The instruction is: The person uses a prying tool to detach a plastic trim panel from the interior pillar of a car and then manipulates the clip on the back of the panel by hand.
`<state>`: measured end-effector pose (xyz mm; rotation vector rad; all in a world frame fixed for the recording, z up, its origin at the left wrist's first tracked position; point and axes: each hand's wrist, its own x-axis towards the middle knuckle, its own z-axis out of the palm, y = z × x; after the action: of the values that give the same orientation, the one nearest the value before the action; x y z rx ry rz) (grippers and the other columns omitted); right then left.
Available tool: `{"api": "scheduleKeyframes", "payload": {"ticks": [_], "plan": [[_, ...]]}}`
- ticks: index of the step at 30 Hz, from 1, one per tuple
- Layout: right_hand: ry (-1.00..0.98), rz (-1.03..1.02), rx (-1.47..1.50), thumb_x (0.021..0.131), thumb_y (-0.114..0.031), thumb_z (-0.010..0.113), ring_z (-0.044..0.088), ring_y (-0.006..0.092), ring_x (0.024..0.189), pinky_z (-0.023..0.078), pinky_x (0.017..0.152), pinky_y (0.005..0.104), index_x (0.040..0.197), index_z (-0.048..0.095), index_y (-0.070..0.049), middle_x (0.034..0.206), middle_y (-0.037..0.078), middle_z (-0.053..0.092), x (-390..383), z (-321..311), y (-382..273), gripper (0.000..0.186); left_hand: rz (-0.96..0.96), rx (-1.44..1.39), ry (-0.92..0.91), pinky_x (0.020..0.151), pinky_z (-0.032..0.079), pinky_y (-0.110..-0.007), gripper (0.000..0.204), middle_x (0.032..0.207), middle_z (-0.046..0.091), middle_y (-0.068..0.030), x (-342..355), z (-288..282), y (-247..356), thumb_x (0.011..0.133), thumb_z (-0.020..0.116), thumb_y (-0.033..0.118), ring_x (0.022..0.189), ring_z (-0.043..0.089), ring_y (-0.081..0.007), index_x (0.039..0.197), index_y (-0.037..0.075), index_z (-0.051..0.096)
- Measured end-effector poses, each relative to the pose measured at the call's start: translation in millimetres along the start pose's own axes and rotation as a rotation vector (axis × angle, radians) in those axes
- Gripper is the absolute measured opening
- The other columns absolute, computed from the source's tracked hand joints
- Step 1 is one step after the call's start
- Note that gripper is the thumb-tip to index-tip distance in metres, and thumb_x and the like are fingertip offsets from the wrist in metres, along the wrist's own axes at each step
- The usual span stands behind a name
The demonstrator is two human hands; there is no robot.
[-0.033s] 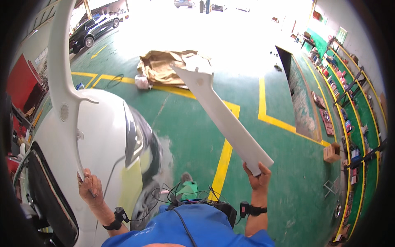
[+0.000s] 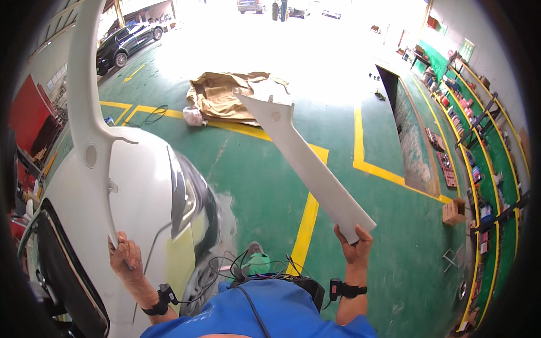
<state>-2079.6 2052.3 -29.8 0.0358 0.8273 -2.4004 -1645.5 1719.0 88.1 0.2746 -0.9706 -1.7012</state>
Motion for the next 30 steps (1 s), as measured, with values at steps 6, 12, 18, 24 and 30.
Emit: {"api": "scheduleKeyframes", "payload": {"ticks": [6, 12, 18, 24, 30], "plan": [[0.022, -0.067, -0.019, 0.083, -0.006, 0.062, 0.051, 0.0398, 0.118, 0.05, 0.095, 0.058, 0.131, 0.042, 0.002, 0.127, 0.02, 0.052, 131.8, 61.5, -13.2, 0.052, -0.016, -0.118, -0.006, 0.032, 0.036, -0.022, 0.012, 0.075, 0.053, -0.0072, 157.1, 16.8, -59.8, 0.084, 0.06, -0.004, 0.039, 0.045, -0.0124, 0.095, -0.006, 0.056], [-0.01, -0.058, 0.061, 0.085, -0.004, 0.058, 0.049, 0.042, 0.121, 0.047, 0.098, 0.0607, 0.133, 0.04, 0.002, 0.128, 0.021, 0.051, 293.3, 118.8, 25.4, 0.051, 0.004, -0.149, -0.013, 0.033, 0.037, -0.023, 0.013, 0.077, 0.053, -0.0082, 284.7, 6.7, -101.1, 0.088, 0.055, -0.005, 0.042, 0.046, -0.0126, 0.1, -0.008, 0.055], [0.064, 0.112, 0.064, 0.087, -0.001, 0.053, 0.046, 0.0436, 0.123, 0.045, 0.1, 0.0623, 0.129, 0.043, 0.003, 0.128, 0.02, 0.05, 499.2, 166.8, 97.1, 0.044, 0.108, -0.099, 0.159, 0.034, 0.038, -0.023, 0.015, 0.08, 0.055, -0.0123, 378.0, -16.3, -151.5, 0.088, 0.055, -0.005, 0.042, 0.048, -0.0149, 0.102, -0.011, 0.055], [0.039, 0.306, -0.087, 0.089, -0.002, 0.053, 0.048, 0.0395, 0.118, 0.047, 0.099, 0.0572, 0.124, 0.045, 0.002, 0.125, 0.019, 0.049, 671.0, 262.6, 165.1, 0.036, 0.165, -0.043, 0.335, 0.034, 0.033, -0.022, 0.014, 0.072, 0.049, -0.0087, 451.1, -18.3, -162.4, 0.091, 0.052, -0.006, 0.042, 0.044, -0.0122, 0.104, -0.011, 0.054], [-0.007, 0.435, -0.117, 0.087, -0.002, 0.054, 0.047, 0.0408, 0.118, 0.045, 0.1, 0.0598, 0.122, 0.046, 0.0, 0.124, 0.019, 0.049, 773.3, 336.7, 248.0, 0.036, 0.25, 0.038, 0.496, 0.032, 0.034, -0.021, 0.018, 0.075, 0.052, -0.0086, 513.8, -69.1, -177.0, 0.087, 0.056, -0.005, 0.039, 0.042, -0.0116, 0.104, -0.008, 0.051]]}}
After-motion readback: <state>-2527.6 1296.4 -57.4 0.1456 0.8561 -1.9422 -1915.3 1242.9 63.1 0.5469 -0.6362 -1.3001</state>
